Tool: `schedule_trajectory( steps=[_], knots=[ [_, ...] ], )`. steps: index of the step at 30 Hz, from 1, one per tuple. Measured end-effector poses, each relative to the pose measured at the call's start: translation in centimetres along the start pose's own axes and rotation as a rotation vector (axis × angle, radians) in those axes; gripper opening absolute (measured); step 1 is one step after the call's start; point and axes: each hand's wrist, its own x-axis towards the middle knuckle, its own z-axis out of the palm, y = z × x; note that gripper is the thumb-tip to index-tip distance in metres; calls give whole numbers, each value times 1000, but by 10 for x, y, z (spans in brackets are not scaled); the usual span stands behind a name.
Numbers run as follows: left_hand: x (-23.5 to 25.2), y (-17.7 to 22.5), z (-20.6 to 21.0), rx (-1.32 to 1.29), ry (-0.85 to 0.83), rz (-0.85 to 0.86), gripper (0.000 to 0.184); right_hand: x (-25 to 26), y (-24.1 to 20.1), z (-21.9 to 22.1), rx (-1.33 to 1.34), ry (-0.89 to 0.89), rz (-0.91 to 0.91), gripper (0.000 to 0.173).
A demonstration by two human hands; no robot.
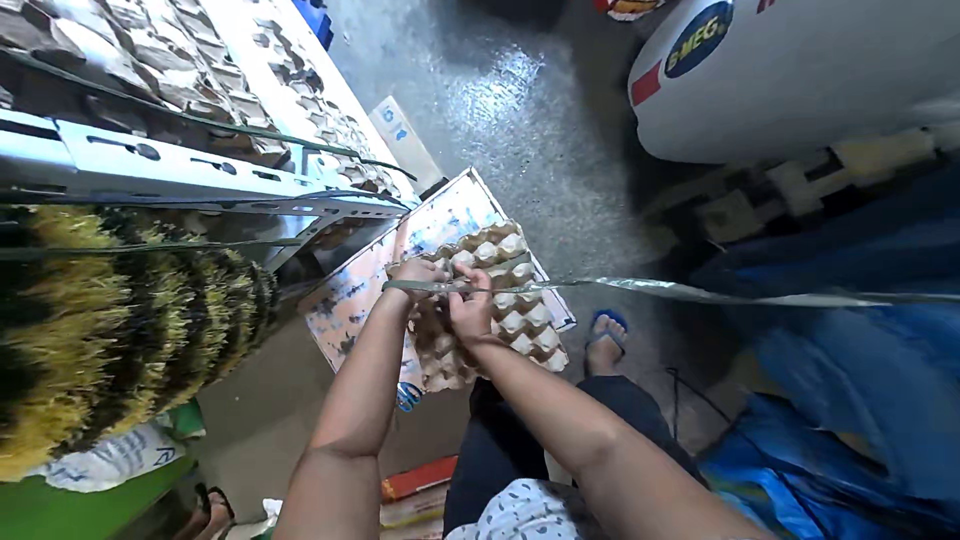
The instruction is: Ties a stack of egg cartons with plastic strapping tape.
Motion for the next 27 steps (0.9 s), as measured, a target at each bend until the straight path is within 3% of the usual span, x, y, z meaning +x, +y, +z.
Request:
schedule_trajectory(
  steps=[3,6,10,13,15,17,19,23,25,27],
  knots=[
    [1,3,-6,-14,-94,35,22,-2,4,5,37,33,-26,42],
    [0,4,-15,12,-125,64,23,5,-9,-4,-254,-89,20,42],
    [-12,-1,-23,-25,6,231,23,36,-40,-31,-614,-430,97,44],
    [-10,-30,-7,-33,195,424,18,63,-62,-59,-854,-537,75,51],
    [-7,-51,13,-37,301,445,10,76,-65,-82,-1007,-594,-17,42],
    [-1,-66,33,-35,373,325,10,81,-63,-102,-1136,-658,-115,26],
    [1,-60,49,-22,451,148,17,77,-64,-110,-1205,-707,-207,20],
    [-7,-36,68,61,532,-95,24,52,-92,-88,-1328,-885,-61,13],
    [-5,-33,71,54,542,-139,23,56,-95,-72,-1236,-1049,-38,16],
    [-2,-32,71,35,543,-141,18,65,-79,-56,-996,-1152,-168,16]
  ],
)
